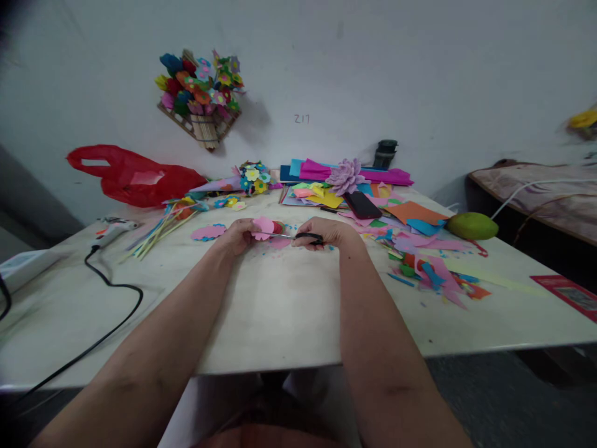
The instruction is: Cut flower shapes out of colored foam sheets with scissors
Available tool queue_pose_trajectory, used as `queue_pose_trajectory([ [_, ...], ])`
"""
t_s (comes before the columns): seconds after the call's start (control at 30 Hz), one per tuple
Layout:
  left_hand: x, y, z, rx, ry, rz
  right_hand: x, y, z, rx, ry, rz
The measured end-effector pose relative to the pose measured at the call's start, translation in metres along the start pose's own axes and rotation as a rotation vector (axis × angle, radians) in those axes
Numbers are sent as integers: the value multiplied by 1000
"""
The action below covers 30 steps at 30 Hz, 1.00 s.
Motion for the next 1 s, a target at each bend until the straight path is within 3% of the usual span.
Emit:
queue_pose_trajectory([
  [0.67,-3,-4,-1,-31,-43,-11,-1,1,-2,74,-28,-48],
  [1.0,-4,-7,1,-42,-79,-50,-2,6,-1,-7,-63,-12],
])
Point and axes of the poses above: each hand's wrist, its own x-axis towards the middle knuckle, its own z-axis out of the back of the hand, y = z × x, the point moved 8 cm from there along x, towards the middle knuckle, and after that the axes turned 1 degree about x, right-handed, at the moved point
